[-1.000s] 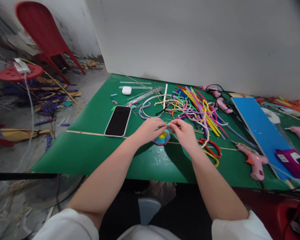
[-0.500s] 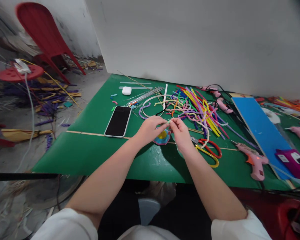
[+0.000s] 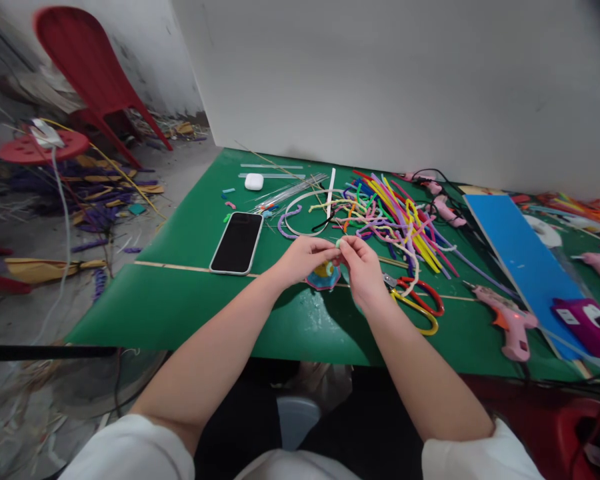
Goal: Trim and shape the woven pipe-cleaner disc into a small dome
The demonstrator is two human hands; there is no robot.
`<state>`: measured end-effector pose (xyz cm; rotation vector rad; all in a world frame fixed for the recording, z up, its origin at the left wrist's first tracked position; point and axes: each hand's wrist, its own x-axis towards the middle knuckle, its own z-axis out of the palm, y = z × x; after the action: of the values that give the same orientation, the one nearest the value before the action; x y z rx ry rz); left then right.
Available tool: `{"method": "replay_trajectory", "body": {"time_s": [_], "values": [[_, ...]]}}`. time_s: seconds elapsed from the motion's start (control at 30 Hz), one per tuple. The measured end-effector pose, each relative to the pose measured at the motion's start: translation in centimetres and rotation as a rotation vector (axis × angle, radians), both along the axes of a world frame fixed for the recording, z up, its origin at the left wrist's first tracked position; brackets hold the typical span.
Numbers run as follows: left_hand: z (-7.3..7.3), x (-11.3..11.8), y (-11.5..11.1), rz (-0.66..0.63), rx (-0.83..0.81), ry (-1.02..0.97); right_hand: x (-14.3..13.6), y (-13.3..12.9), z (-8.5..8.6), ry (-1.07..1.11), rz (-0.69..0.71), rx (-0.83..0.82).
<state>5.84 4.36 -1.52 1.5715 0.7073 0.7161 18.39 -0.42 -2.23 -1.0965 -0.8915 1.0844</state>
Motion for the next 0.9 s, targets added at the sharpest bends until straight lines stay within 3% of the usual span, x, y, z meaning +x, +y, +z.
{"method": "replay_trajectory", "body": {"time_s": [0.2,0.4,0.53,0.9], "values": [[0.6,-0.5,0.4,0.133,-0.022,-0.027,1.6,0.5,0.4,-0.189,-0.043,-0.05],[0.7,-1.4,0.8,0.0,0.077,0.147,2.3,0.3,0.7,-0.488,0.064,-0.03],[0.4,-1.9,1.2,-0.017,0.121,0.192,2.0,0.0,0.8,-0.623,0.119,-0.023],[0.7,-1.9,1.2,-0.016,0.078,0.17,1.3,-0.7,1.1,-0.947,0.009,0.088]]}}
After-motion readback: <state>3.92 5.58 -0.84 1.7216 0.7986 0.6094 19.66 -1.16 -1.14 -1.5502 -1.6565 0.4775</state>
